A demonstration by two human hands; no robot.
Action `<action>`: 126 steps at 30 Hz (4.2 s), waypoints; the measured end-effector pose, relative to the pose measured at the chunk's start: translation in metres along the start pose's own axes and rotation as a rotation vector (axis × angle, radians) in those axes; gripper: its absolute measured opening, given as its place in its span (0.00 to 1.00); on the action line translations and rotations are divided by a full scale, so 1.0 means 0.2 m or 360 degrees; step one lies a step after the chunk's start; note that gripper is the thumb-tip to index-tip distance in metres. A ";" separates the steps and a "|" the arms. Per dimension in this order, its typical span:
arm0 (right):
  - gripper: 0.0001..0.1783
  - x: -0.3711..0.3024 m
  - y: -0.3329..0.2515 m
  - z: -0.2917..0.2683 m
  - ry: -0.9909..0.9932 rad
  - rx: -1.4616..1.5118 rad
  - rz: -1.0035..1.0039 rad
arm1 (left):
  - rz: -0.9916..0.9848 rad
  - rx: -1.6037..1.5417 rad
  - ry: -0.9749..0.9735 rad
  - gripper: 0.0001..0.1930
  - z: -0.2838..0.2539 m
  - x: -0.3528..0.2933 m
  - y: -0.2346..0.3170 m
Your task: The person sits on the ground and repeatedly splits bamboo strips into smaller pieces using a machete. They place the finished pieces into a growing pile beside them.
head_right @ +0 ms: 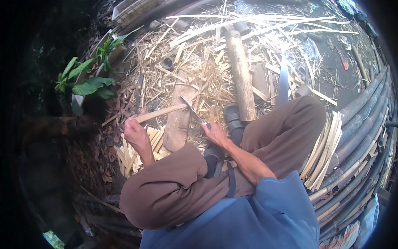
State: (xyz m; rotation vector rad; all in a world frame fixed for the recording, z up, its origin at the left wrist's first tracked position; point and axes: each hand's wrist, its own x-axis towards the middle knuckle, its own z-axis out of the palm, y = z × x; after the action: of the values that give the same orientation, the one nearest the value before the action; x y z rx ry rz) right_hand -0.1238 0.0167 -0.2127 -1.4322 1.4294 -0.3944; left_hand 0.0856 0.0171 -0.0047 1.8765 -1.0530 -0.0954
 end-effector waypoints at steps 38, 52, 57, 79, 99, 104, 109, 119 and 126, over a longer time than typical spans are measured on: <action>0.14 0.29 -0.58 -0.44 0.0390 -0.0805 -0.1295 | -0.1166 -0.1187 -0.1267 0.22 -0.28 -0.31 -0.15; 0.18 0.24 -1.23 -0.52 0.0485 0.0333 -0.0972 | -0.0670 -0.0768 0.0000 0.16 -0.51 -0.24 -0.41; 0.16 0.68 -0.45 -0.06 0.0214 0.0585 -0.0754 | -0.0613 -0.1056 -0.0175 0.20 -0.30 0.06 -0.31; 0.38 -0.36 -0.88 -0.61 -0.0130 0.0297 -0.0602 | -0.0329 -0.0733 -0.0278 0.11 0.01 0.04 -0.26; 0.25 -0.50 -1.17 -0.59 -0.0762 0.1038 0.0098 | 0.0365 -0.0491 -0.0832 0.11 0.11 -0.12 0.00; 0.25 -0.51 -1.17 -0.60 -0.0728 0.1000 0.0133 | 0.0396 -0.0514 -0.0873 0.12 0.10 -0.11 0.04; 0.27 -0.52 -1.16 -0.61 -0.0746 0.0918 0.0133 | 0.0364 -0.0552 -0.0842 0.12 0.12 -0.12 0.01; 0.28 -0.52 -1.12 -0.57 -0.0607 0.0755 -0.0320 | 0.0366 -0.0492 -0.0860 0.13 0.11 -0.12 0.06; 0.27 -0.55 -1.19 -0.59 -0.0530 0.0609 -0.0474 | 0.0517 -0.0430 -0.0785 0.11 0.10 -0.09 0.07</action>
State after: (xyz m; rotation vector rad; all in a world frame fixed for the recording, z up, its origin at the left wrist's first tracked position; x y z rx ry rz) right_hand -0.1166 0.0077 0.0749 -1.3196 0.8231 -0.5545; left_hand 0.0562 0.0144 -0.0112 1.4468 -1.5802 -0.5044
